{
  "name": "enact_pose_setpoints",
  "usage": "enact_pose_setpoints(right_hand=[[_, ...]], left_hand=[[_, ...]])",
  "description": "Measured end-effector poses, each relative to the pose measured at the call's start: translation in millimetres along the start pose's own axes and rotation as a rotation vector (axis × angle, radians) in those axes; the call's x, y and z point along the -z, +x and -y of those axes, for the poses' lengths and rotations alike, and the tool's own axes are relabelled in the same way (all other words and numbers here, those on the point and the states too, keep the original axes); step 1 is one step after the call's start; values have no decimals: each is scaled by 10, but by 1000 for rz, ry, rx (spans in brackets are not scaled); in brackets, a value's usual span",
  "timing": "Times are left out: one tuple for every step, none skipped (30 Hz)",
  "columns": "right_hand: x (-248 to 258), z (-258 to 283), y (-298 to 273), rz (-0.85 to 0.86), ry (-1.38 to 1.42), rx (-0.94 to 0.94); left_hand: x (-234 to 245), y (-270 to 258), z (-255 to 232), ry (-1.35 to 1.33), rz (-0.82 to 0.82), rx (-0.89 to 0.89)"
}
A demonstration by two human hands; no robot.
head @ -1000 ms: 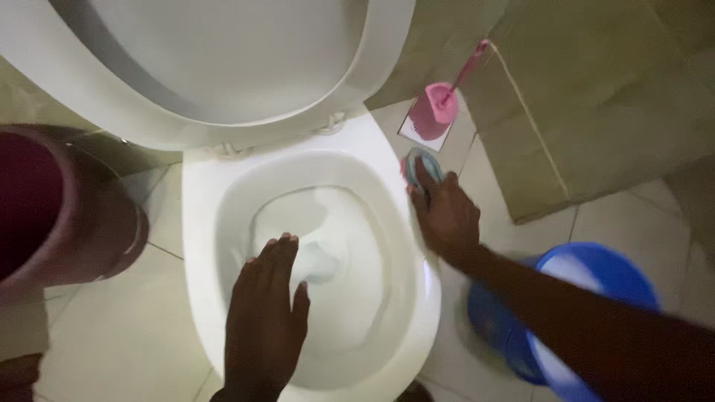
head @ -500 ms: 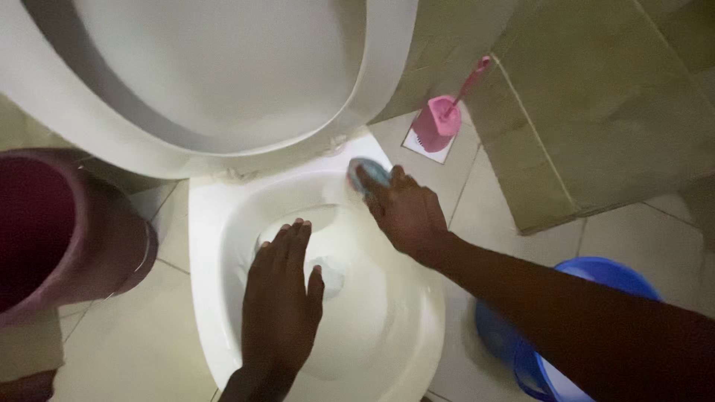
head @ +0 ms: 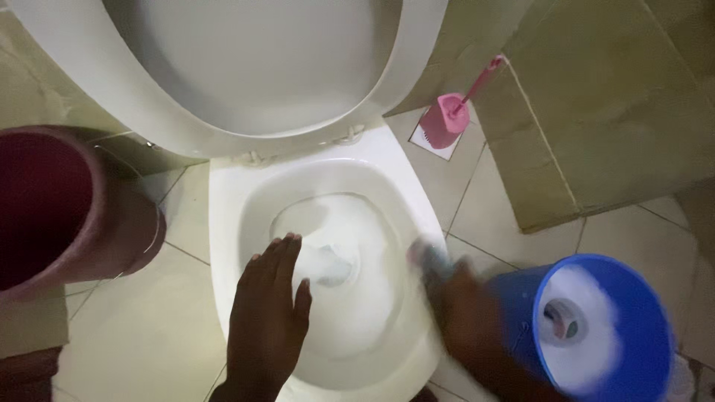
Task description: The person scrubs the interior and exterior of a toilet bowl using a brush dipped in a bucket of soapy water. They then pour liquid from a plastic bottle onto the toilet rim and continue scrubbing with the brush.
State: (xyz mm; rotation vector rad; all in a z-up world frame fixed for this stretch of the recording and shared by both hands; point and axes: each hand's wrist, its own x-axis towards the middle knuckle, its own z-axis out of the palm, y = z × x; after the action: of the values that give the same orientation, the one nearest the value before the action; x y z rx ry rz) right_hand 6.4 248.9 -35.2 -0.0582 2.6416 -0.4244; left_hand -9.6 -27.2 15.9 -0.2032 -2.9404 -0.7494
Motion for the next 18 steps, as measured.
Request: enact_pose_setpoints(right_hand=[[-142, -18, -154, 8, -92, 23], [-225, -73, -282, 24, -193, 50], [-268, -137, -346, 40, -293, 77], [-342, -145, -397, 51, -291, 80], [-400, -127, -436, -168, -183, -34], [-467, -32, -424, -398, -58, -155], [-525, 81, -433, -399, -43, -160], [-531, 123, -471, -323, -44, -150], [-541, 170, -525, -246, -45, -141], [-561, 237, -642, -154, -46, -132], [-582, 293, -762, -62, -46, -122], [-601, 316, -916, 41, -46, -110], [-625, 333, -1059, 60, -48, -115], [-676, 387, -1049, -338, 5, -150], [-713, 437, -1028, -736, 62, -186], [-743, 515, -960, -756, 71, -187], [-790, 636, -889, -599, 95, -200], [-818, 697, -952, -418, 95, -214]], left_hand=[[-17, -7, 11, 29, 41, 21], [-28, -40, -10, 18, 38, 26], [-29, -86, -31, -11, 10, 12], [9, -191, -27, -27, -6, 0], [6, -298, -75, -25, 1, 9], [-4, -341, -106, -34, 6, 7], [14, -378, -104, -42, 10, 5], [8, -406, -121, -48, 9, -4], [0, -440, -139, -53, 10, -22], [17, -523, -158, -59, 22, -29], [18, -589, -173, -65, 31, -27], [10, -686, -208, -97, 9, -26], [-2, -804, -249, -129, -14, -23], [-42, -883, -273, -119, -22, -24], [-93, -979, -328, -158, -5, 6], [-133, -990, -321, -200, 10, 19], [-150, -985, -274, -194, -1, 0], [-185, -1091, -336, -189, 265, 170]])
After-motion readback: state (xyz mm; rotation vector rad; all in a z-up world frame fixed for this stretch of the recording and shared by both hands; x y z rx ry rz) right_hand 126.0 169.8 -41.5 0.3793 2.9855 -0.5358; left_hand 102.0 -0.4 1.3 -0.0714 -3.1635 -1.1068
